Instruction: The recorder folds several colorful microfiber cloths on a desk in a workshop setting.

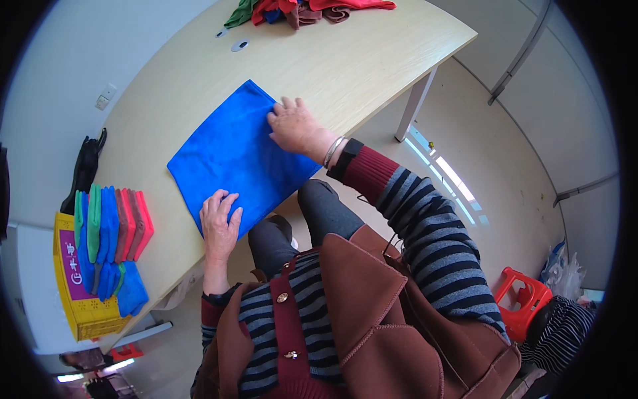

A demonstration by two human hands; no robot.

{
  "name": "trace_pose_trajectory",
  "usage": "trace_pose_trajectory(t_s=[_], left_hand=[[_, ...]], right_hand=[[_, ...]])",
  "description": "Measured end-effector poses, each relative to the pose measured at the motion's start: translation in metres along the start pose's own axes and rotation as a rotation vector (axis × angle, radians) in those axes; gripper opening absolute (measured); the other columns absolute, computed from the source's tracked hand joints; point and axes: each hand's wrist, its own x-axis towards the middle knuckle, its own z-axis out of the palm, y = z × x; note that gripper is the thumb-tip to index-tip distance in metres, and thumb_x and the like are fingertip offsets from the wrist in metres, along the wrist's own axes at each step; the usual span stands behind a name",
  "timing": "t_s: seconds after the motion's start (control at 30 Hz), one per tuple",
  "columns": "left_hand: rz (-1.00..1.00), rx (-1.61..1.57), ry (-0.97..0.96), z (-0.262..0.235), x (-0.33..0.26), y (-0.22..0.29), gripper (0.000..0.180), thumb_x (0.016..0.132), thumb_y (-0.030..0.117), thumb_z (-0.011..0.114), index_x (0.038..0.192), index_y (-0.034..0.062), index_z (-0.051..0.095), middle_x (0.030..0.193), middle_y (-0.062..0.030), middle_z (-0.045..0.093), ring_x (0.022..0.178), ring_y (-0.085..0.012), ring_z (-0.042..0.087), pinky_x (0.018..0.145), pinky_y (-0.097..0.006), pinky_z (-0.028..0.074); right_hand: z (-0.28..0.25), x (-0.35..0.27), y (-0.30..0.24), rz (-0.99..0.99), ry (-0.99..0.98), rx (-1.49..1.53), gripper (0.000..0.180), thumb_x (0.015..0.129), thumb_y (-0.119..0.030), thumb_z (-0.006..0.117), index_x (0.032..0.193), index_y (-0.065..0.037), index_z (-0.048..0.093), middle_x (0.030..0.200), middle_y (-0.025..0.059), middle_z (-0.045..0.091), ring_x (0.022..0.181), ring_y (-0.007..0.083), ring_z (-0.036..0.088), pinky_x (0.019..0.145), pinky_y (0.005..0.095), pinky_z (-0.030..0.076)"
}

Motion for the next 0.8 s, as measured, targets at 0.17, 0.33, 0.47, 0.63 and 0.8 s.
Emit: trace_pose_trajectory(t_s=[0.17, 0.33, 0.47, 0.63, 0.8], left_hand=[[0.068, 0.073, 0.138, 0.004, 0.005, 0.011, 0.039, 0.082, 0.017, 0.066, 0.12, 0.0107, 0.059, 0.133, -0.014, 0.049, 0.126, -0.0329, 0.042, 0.104, -0.044, 0.033], [0.075, 0.089, 0.114, 0.007, -0.006, 0.002, 0.039, 0.084, 0.019, 0.065, 0.121, 0.0097, 0.059, 0.133, -0.0151, 0.049, 0.126, -0.0339, 0.042, 0.104, -0.044, 0.032], [0.051, 0.024, 0.098, 0.003, -0.013, -0.003, 0.04, 0.084, 0.02, 0.065, 0.122, 0.0093, 0.059, 0.133, -0.015, 0.049, 0.125, -0.0337, 0.042, 0.104, -0.044, 0.032], [0.024, 0.049, 0.13, 0.003, -0.012, 0.002, 0.041, 0.08, 0.019, 0.069, 0.119, 0.0099, 0.061, 0.131, -0.0138, 0.051, 0.121, -0.0326, 0.045, 0.101, -0.043, 0.034], [-0.005, 0.041, 0.131, 0.004, -0.023, 0.008, 0.042, 0.08, 0.017, 0.069, 0.12, 0.0099, 0.061, 0.133, -0.0138, 0.05, 0.123, -0.0331, 0.043, 0.103, -0.043, 0.033]], right_hand=[[0.013, 0.02, -0.033, -0.197, 0.112, -0.054, 0.053, 0.09, -0.039, 0.056, 0.135, -0.012, 0.047, 0.139, 0.0102, 0.044, 0.13, 0.0317, 0.039, 0.105, 0.0477, 0.033], [0.011, 0.044, -0.003, -0.095, -0.019, -0.035, 0.051, 0.089, -0.041, 0.056, 0.132, -0.015, 0.051, 0.14, 0.01, 0.044, 0.128, 0.0305, 0.04, 0.101, 0.0504, 0.035], [-0.006, 0.061, 0.012, 0.13, -0.247, -0.238, 0.055, 0.089, -0.044, 0.054, 0.138, -0.019, 0.045, 0.141, 0.01, 0.042, 0.13, 0.0308, 0.039, 0.104, 0.0505, 0.032], [0.01, 0.078, -0.01, -0.211, -0.043, -0.078, 0.057, 0.09, -0.045, 0.052, 0.14, -0.018, 0.043, 0.142, 0.0106, 0.041, 0.133, 0.0312, 0.036, 0.106, 0.0509, 0.03], [0.009, 0.102, 0.001, -0.112, -0.091, 0.006, 0.058, 0.091, -0.048, 0.049, 0.141, -0.019, 0.04, 0.147, 0.0091, 0.036, 0.137, 0.0323, 0.031, 0.108, 0.051, 0.028]])
